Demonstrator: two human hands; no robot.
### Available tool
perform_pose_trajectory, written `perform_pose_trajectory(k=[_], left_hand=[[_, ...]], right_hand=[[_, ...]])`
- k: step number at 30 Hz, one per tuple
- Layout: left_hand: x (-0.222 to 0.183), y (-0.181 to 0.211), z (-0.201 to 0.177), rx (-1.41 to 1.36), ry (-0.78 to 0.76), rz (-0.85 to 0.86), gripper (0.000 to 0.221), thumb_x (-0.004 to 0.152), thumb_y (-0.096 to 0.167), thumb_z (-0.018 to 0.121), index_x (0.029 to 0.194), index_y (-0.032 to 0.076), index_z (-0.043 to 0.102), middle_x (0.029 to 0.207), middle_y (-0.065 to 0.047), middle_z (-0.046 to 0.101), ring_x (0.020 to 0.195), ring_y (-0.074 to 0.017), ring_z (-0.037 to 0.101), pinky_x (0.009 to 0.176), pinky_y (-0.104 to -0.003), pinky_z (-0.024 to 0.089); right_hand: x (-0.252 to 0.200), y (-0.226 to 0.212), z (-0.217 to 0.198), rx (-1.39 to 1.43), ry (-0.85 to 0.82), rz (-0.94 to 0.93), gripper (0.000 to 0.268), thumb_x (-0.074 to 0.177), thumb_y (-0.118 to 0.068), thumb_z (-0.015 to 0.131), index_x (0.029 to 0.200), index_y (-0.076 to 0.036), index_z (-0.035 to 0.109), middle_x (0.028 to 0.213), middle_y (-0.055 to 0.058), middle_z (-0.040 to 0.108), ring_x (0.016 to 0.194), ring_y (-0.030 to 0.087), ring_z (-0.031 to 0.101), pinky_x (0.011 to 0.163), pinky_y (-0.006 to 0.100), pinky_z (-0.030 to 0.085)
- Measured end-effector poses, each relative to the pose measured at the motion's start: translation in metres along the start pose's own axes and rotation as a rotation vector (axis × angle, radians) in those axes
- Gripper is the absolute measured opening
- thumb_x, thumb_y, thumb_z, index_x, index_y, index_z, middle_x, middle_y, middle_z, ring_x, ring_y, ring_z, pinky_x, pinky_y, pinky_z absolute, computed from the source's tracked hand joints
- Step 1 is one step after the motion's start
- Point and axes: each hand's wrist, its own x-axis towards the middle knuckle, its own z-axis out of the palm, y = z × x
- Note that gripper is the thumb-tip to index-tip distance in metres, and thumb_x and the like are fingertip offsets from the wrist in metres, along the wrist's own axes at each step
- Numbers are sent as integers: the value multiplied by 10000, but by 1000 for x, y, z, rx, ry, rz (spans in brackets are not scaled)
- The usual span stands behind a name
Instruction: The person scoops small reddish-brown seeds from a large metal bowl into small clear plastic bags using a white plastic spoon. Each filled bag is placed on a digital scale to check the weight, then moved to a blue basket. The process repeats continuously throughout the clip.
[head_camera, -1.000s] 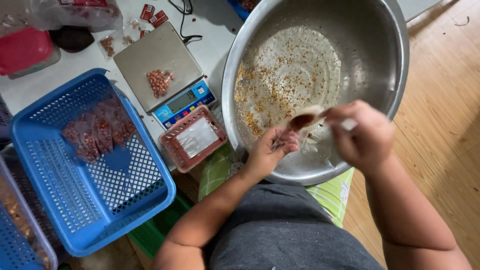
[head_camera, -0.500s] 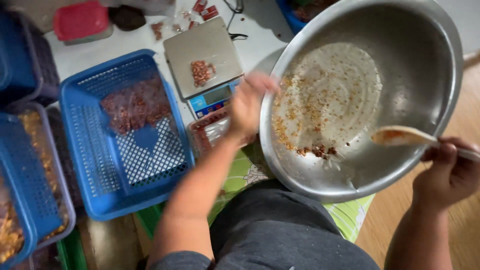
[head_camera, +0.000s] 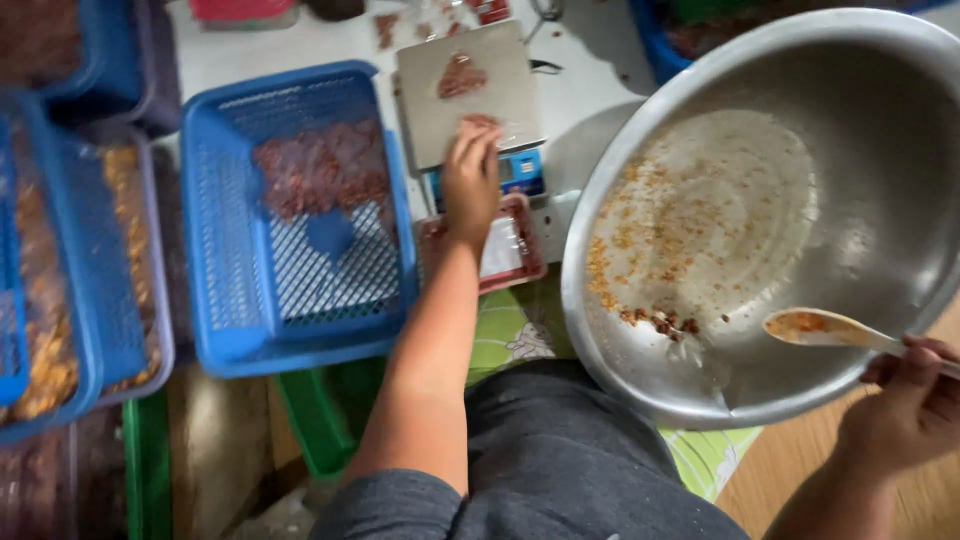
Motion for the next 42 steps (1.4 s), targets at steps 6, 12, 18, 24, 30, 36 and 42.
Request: perform_pose_trajectory(k=[6,12,18,24,30,36,42], left_hand=[[-12,10,-43,-631,383,-749,129,924,247,734,1020,165,756,938,-23,776,844,-111,725,746,-235,591],[-43,-101,-135,-430,419,-872,521,919,375,683,1311,42,599,1374,-141,648,1287,-215,610,1146,-330,431],[-22,-14,-156,-317,87,-1270,824,936,750,470,1341,55,651,1469,-184,566,1448,-331,444,1247,-440,287],[-18,-13,-115,-84,135,-314,229,1031,201,613,1225,82,635,1319,-143,640,1278,-267,600,1150,-377,424],[34,-40,-38,91,-160,-51,569,876,92,778,1361,45,485,1361,-161,600,1304,-352,567,1141,-429,420],[85,-113,36,108,-337,-30,183,869,219,794,1040,165,753,1046,-74,705,975,-282,648,878,-391,489],[98,-26,21,-864,84,-660,171,965,249,647,1067,114,628,821,-222,782,561,-217,669,385,-270,396]], right_hand=[[24,181,-75,-383,-161,102,173,1132,-123,400,1013,-110,525,1017,22,565,996,157,554,1038,305,455],[26,120,-27,-242,-63,254,238,1129,-205,453,896,-214,507,866,-60,532,884,48,523,1022,227,473],[25,93,-16,-174,-54,235,159,1178,-168,477,1051,-170,574,952,-42,572,850,56,528,928,216,472],[9,57,-18,-118,1,217,148,1238,-125,507,1237,-120,655,1056,-20,619,810,65,534,817,203,471],[-5,32,2,-27,-73,188,81,1282,-62,556,1243,-98,617,1084,47,644,747,88,560,673,200,496],[15,16,35,-488,-359,330,221,1160,-211,658,962,-131,603,816,15,609,780,141,553,729,323,430],[32,115,52,-772,-418,151,255,1094,-178,585,882,-45,537,801,178,617,725,388,570,691,502,423]])
